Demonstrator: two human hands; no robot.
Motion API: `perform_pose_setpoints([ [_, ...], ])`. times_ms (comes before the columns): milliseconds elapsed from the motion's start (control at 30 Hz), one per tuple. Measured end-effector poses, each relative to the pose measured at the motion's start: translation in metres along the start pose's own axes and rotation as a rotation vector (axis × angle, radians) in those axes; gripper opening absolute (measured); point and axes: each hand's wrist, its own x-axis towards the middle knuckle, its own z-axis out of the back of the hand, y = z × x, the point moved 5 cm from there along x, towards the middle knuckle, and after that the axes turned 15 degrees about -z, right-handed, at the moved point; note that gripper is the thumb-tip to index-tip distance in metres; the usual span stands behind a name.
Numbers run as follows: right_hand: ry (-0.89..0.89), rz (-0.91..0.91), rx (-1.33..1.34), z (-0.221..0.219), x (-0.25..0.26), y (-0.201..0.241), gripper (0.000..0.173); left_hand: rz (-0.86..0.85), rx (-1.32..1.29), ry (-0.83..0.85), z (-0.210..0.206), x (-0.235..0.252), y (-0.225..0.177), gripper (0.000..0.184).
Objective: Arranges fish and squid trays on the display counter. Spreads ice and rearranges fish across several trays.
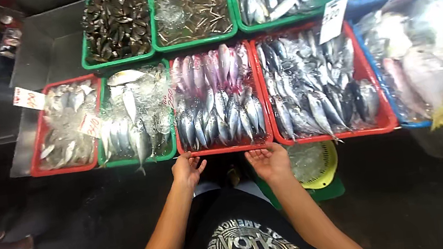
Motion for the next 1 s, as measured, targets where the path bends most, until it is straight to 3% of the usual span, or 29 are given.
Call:
perform_pose_setpoints([
  [100, -0.018, -0.002, 0.010, 0.000, -0.003, -0.003, 0.034, 0.029, 0.002, -0.025, -0.003, 0.010, 0.008, 0.029],
  [200, -0.014, 0.000, -0.078, -0.002, -0.002, -0.012, 0.039, 0.003, 0.044, 0.030, -0.008, 0.023, 0.020, 0.033],
  [300, -0.036, 0.010, -0.137, -0.013, 0.007, -0.030, 0.041, -0.072, 0.116, 0.011, -0.016, 0.026, 0.029, 0.025],
  [833, -0.082, 0.056, 0.035, -0.028, 0.017, -0.047, 0.022, 0.006, 0.038, 0.021, -0.020, 0.018, 0.019, 0.025],
  [1000, -0.053, 0.098, 0.047, -0.030, 0.006, -0.042, 0.015, -0.055, 0.043, 0.054, -0.021, 0.013, 0.011, 0.039],
])
